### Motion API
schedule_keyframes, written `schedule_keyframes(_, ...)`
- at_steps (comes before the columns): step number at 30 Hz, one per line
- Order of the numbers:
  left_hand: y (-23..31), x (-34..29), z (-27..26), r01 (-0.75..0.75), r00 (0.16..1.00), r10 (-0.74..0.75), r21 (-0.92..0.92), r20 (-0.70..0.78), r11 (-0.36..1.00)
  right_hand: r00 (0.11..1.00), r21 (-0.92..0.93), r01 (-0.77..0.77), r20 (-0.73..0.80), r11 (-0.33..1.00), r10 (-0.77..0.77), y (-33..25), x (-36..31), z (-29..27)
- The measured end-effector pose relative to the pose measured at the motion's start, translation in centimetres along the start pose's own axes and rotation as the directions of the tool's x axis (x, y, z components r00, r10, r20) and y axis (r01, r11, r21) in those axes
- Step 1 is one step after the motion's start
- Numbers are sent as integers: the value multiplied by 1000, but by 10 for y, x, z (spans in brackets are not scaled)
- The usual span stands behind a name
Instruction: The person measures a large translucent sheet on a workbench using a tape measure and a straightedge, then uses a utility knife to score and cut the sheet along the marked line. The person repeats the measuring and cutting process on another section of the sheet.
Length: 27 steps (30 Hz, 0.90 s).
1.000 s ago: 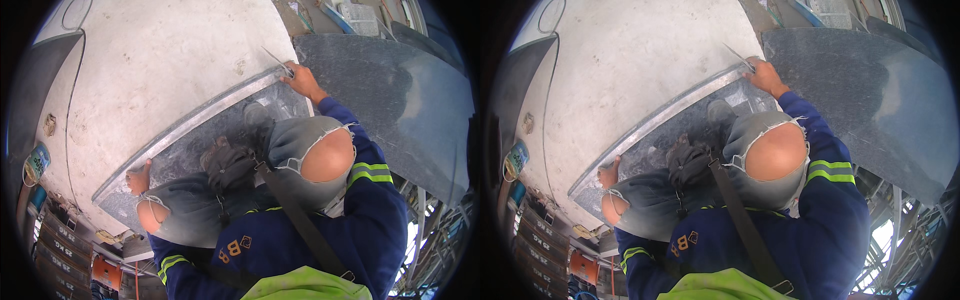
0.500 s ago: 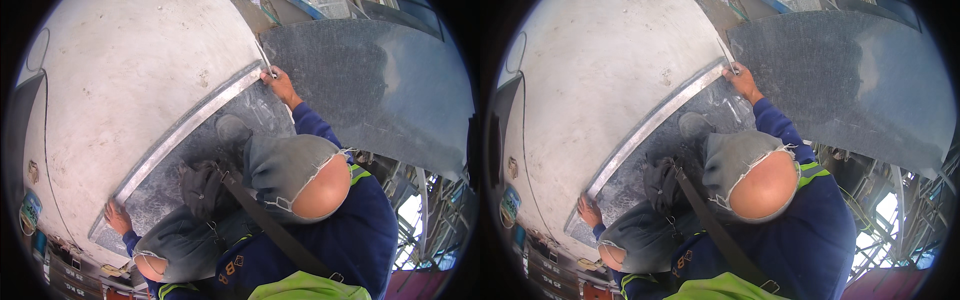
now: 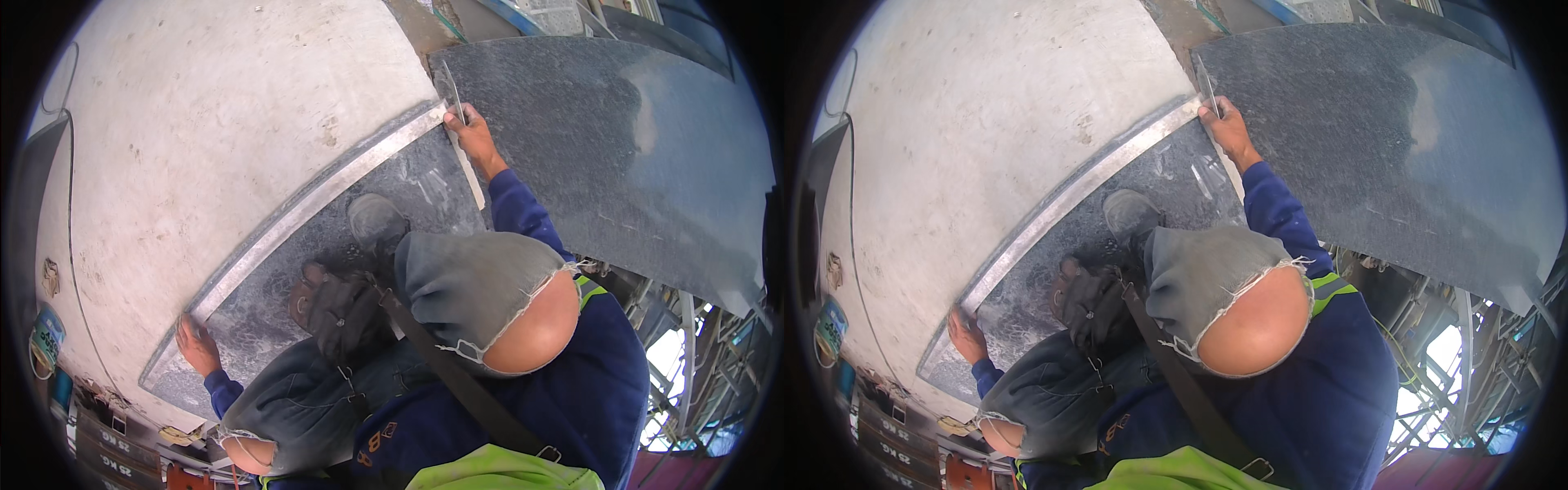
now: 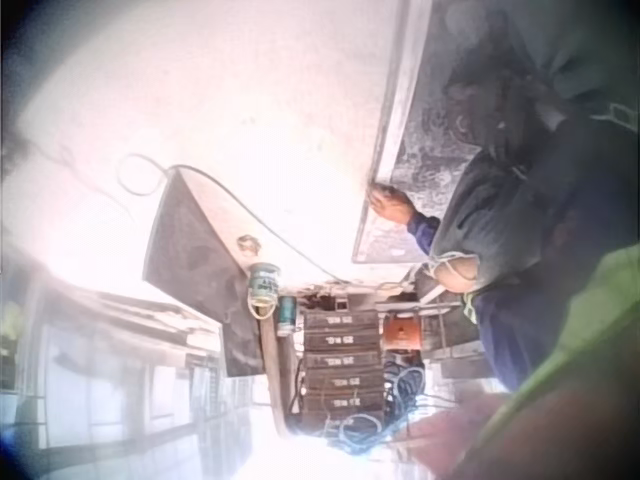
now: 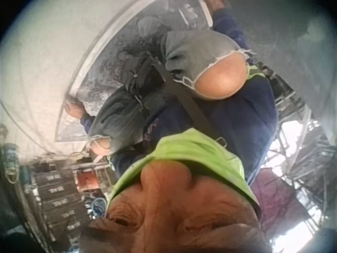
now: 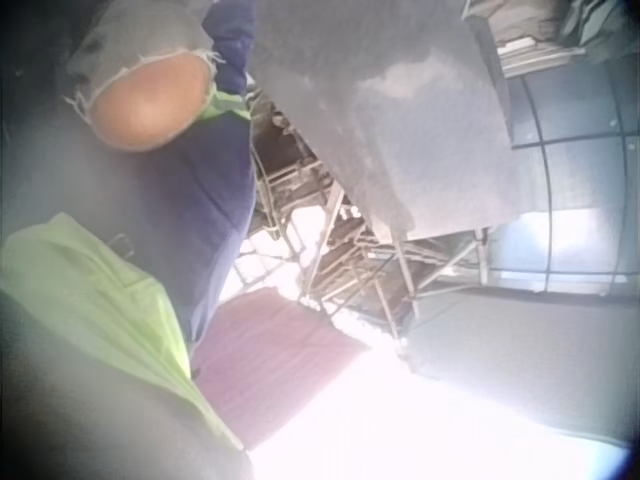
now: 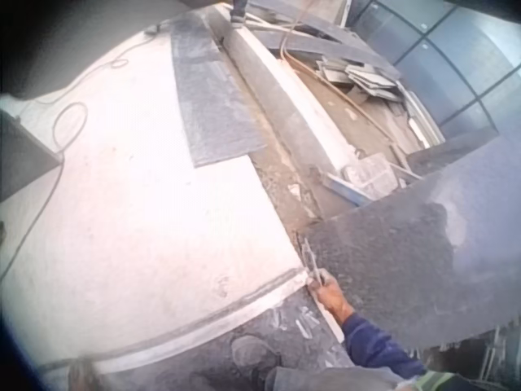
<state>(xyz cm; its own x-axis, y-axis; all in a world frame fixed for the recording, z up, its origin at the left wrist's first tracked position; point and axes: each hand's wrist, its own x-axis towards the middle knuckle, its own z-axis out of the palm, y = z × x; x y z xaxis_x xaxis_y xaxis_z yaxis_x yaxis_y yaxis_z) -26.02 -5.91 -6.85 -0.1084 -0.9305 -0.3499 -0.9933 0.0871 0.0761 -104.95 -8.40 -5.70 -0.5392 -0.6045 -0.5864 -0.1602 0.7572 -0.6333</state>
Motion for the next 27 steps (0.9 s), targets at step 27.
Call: schedule_keyframes(27,-37,-13,-29,333,943,-332,66,-26,941,997,-137,-15,68,990,24,32,27,-18)
